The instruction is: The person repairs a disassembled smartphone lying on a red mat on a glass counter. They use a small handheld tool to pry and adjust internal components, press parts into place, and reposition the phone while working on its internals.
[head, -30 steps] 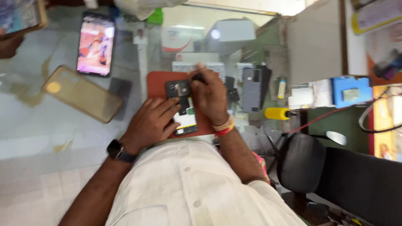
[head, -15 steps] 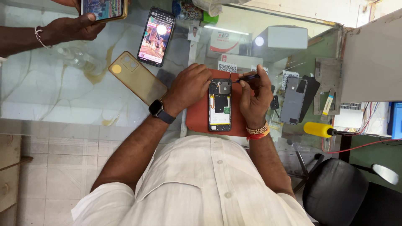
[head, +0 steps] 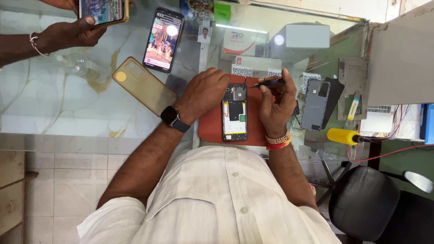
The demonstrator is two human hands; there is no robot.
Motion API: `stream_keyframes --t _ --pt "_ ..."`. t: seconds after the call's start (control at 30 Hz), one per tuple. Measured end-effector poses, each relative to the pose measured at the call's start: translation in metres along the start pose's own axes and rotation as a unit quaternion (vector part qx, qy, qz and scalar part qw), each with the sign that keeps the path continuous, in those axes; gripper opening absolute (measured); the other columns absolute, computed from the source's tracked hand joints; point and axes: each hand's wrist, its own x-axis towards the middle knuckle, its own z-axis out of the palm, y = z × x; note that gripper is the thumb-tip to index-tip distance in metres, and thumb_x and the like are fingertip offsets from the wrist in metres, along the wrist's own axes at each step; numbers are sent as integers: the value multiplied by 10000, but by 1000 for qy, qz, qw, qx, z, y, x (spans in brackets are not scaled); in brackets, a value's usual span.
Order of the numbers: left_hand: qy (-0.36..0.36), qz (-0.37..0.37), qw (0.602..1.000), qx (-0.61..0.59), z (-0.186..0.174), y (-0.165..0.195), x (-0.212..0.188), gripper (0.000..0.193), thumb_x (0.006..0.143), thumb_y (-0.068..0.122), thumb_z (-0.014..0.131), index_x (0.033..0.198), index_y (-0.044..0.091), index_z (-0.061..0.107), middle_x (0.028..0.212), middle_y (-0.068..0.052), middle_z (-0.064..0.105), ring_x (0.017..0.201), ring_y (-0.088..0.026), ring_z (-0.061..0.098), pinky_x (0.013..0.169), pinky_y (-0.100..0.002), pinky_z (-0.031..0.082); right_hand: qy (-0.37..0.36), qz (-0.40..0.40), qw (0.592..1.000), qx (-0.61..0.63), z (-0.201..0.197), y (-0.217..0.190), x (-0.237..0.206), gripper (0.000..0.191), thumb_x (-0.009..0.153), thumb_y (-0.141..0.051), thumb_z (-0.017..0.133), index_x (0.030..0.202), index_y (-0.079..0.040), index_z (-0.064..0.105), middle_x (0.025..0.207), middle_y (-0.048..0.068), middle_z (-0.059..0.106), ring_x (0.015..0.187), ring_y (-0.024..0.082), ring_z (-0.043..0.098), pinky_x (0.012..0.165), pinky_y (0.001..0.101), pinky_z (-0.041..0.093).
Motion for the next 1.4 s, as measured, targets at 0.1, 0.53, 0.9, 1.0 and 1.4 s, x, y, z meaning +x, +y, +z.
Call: stream_keyframes --t 0.1,0.53,0.9,1.0,1.4 --pt "-20 34 997 68 -2 4 3 36 849 52 637 816 55 623 876 -88 615 890 -257 634 736 -376 560 -4 -9 1000 -6 -2 -4 1 602 1060 123 632 1565 -36 344 1236 160 647 1119 223 714 954 346 653" --pt "-32 44 994 94 -4 8 8 36 830 55 634 796 66 628 834 -88 608 856 -254 635 716 -364 568 214 -95 971 -54 -55 -39 4 655 1123 96 529 1624 -146 183 1296 149 635 1031 221 701 898 335 625" --pt "18 -13 1000 12 -2 10 -7 42 865 37 650 886 36 614 922 -113 616 910 -294 618 799 -414 545 -131 144 938 -288 -10 -74 -25 633 823 -406 869 1268 -2 672 906 79 611 718 214 638 626 368 526" --pt "86 -14 995 -39 -11 12 -26 147 891 66 672 1020 7 634 1008 -120 640 975 -304 618 854 -418 530 -192 164 894 -369 6 -91 -30 843 720 -563 876 1286 10 625 1049 144 630 750 308 687 592 412 548" --pt "-26 -59 992 -110 -42 13 -81 806 737 137 866 1427 -25 483 1382 -218 559 1254 -393 543 1050 -429 477 -128 277 848 -434 59 -123 -36 874 619 -417 950 1308 -19 588 1117 200 646 892 398 694 696 500 555"
